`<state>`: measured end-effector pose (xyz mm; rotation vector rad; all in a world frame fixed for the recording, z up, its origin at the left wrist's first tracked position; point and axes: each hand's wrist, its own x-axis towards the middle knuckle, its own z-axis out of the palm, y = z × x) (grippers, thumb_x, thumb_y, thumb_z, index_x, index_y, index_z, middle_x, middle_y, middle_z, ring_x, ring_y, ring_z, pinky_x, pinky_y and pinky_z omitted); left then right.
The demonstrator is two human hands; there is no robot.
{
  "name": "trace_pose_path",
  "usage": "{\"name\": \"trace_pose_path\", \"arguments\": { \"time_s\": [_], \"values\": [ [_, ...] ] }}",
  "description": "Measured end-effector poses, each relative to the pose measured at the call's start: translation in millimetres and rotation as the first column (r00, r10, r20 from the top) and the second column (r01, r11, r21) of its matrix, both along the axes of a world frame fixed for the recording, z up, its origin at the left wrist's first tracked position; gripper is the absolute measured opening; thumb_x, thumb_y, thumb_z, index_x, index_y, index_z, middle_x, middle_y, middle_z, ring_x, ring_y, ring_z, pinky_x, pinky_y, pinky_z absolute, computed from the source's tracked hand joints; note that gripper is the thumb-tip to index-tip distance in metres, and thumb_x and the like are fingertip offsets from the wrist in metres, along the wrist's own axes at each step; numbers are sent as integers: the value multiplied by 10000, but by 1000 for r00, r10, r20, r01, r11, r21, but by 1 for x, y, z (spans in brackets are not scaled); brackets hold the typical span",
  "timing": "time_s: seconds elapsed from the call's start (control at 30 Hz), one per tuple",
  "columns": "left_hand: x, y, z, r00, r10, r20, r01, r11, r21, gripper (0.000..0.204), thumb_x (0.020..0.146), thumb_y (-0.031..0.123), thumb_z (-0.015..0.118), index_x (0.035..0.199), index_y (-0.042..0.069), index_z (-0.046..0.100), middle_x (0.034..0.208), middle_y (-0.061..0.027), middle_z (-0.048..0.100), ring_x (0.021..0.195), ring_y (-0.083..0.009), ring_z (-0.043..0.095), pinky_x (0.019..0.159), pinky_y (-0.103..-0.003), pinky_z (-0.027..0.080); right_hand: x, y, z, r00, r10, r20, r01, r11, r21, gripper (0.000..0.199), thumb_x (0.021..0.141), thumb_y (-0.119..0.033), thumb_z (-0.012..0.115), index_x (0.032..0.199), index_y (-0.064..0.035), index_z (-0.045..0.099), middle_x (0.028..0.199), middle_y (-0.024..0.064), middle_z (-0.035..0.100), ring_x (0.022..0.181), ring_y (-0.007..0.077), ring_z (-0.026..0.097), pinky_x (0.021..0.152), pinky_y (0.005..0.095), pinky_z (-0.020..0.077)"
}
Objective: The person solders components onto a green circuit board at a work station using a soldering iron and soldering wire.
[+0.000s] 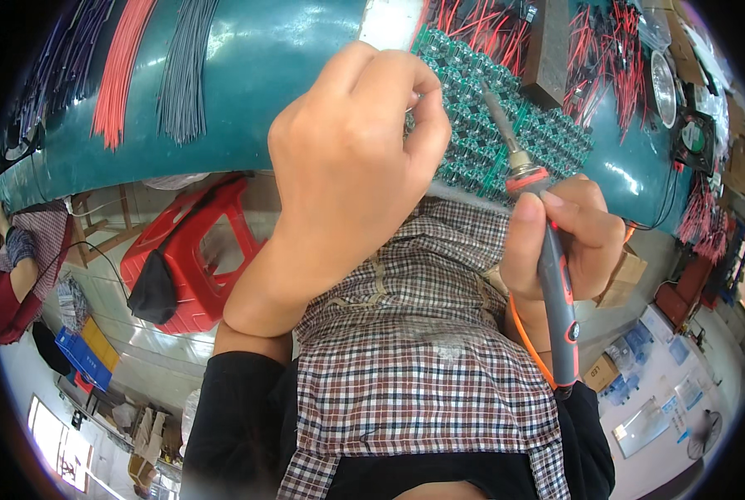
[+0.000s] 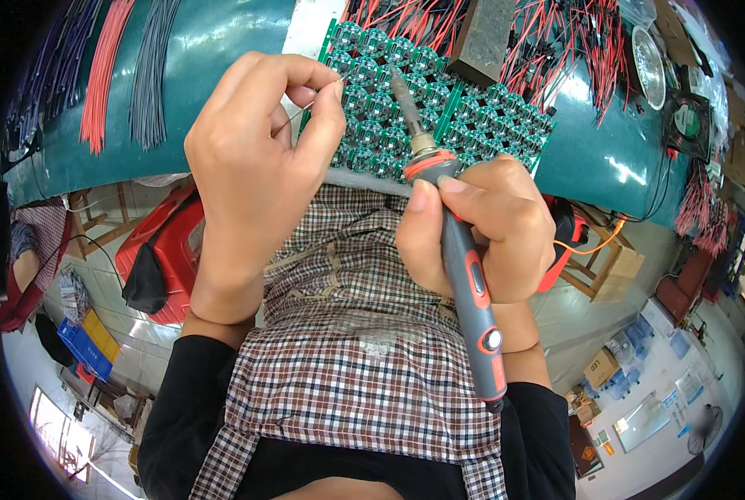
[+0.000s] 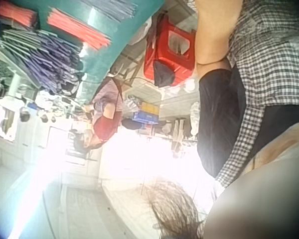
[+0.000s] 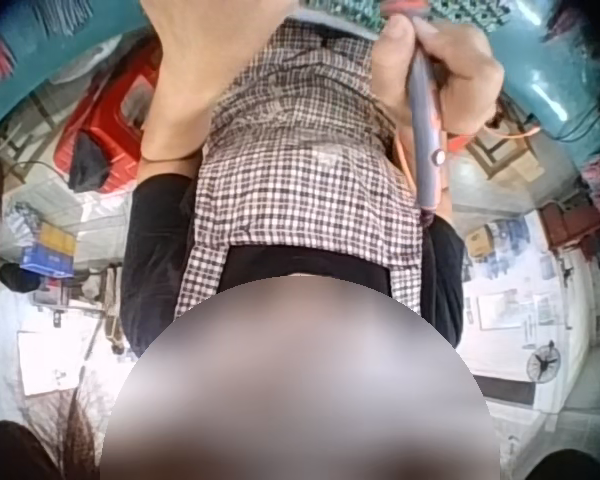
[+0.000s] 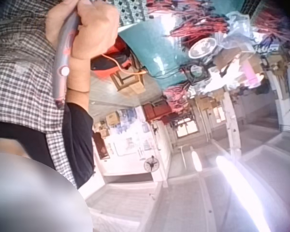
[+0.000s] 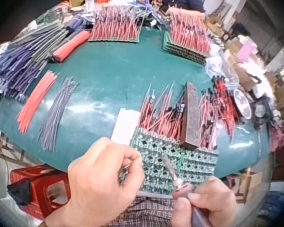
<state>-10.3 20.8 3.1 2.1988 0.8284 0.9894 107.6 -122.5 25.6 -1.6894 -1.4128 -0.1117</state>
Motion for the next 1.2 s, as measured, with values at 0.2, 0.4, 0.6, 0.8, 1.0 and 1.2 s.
{"name": "trace_pose_path", "arguments": {
  "time_s": [0.2,0.4,0.6,0.8,1.0,1.2],
  "values": [
    [6,5,-2,999,35,1,-35,999,-5,94,748,29,732,815,65,677,744,13,598,445,-57,375,425,-241,300,-4,14,-10,998,26,-66,-22,998,64,278,744,20,754,895,-39,528,631,48,544,467,148,509,416,269,408],
    [7,7,-4,999,41,3,-41,999,-21,90,749,30,730,814,68,680,745,13,600,450,-60,387,426,-242,308,-3,20,-15,998,11,-56,-7,998,67,296,729,20,765,898,-40,530,630,48,539,475,158,521,414,274,413],
    [8,7,-3,999,34,-23,-35,999,-34,96,750,27,737,822,68,689,751,12,614,452,-58,402,426,-239,319,-5,21,-16,1000,9,-28,-7,999,51,320,725,1,785,920,-41,535,667,61,553,493,182,534,421,288,423],
    [8,8,-9,1000,6,-13,-6,999,-39,108,757,20,752,837,66,697,762,8,631,463,-59,449,435,-234,352,-13,23,-10,996,26,88,-21,998,-59,392,703,-11,810,981,-57,538,690,58,536,545,210,542,440,308,431],
    [6,11,-4,1000,-21,-22,21,1000,-23,114,756,-2,736,844,48,684,785,-14,614,479,-57,466,450,-220,371,-16,29,-3,995,-4,98,11,998,-69,362,705,-8,808,969,-39,561,685,65,533,545,213,545,441,309,430],
    [-2,12,2,1000,7,15,-6,997,-74,106,770,-32,720,845,26,672,761,-20,572,501,-38,477,465,-197,381,-15,23,13,998,3,58,1,997,-76,337,702,-38,798,940,-31,559,662,53,526,506,199,508,428,295,401]
  ]
}}
